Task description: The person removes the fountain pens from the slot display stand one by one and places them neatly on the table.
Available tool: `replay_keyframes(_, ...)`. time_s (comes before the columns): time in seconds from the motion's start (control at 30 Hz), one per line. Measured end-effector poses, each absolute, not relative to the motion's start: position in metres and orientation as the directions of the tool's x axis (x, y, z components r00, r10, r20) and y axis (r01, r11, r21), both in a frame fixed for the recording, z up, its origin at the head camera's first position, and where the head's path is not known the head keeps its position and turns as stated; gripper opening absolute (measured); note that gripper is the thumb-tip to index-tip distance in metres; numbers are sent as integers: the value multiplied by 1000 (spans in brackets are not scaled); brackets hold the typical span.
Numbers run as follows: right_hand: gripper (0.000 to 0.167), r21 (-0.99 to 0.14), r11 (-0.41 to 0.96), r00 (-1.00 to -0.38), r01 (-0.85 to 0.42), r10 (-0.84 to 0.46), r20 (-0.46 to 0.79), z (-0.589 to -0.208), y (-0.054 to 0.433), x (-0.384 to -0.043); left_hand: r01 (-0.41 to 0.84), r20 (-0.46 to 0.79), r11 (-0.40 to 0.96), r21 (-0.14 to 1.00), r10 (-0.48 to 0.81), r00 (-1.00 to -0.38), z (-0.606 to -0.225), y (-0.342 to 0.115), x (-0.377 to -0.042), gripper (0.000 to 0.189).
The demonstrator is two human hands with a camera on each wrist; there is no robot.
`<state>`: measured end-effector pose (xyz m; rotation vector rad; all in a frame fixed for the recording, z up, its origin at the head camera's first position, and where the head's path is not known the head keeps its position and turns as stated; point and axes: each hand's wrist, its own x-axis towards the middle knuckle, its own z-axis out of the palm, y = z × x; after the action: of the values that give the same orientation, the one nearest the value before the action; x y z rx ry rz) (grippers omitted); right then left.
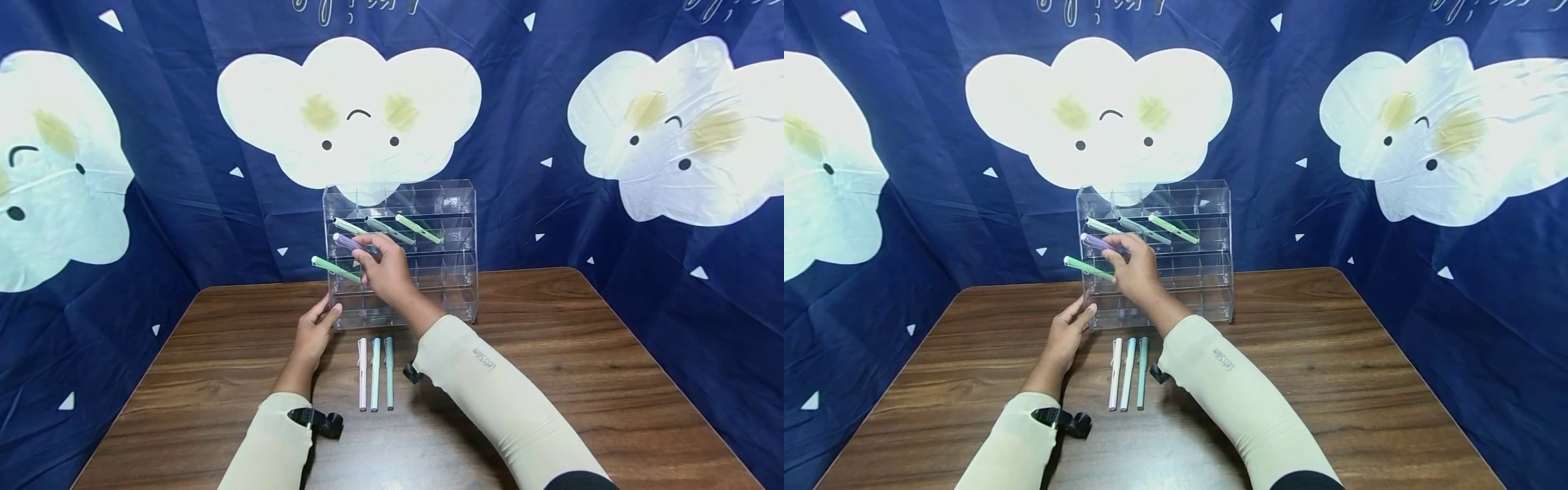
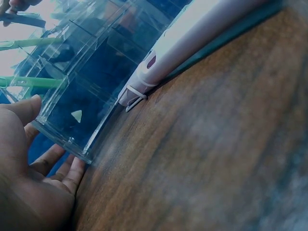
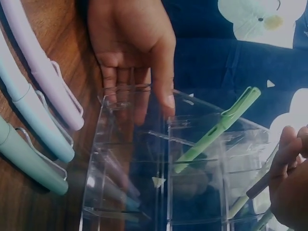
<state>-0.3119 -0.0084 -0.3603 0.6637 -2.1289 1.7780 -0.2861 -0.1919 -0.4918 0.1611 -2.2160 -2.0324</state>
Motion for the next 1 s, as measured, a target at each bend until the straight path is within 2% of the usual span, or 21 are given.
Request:
replay_keyframes(0.5,25,-848,55,-832,-528,-232,503,-350,0,-277,14,28,82,997,-165,-986,-491,-192,-286,60)
replay_keyframes(1.0,20,-863,48,-842,-504,-250,478,-367,22,-253,-3,15,108,994,-165,-986,-492,-193,-287,58)
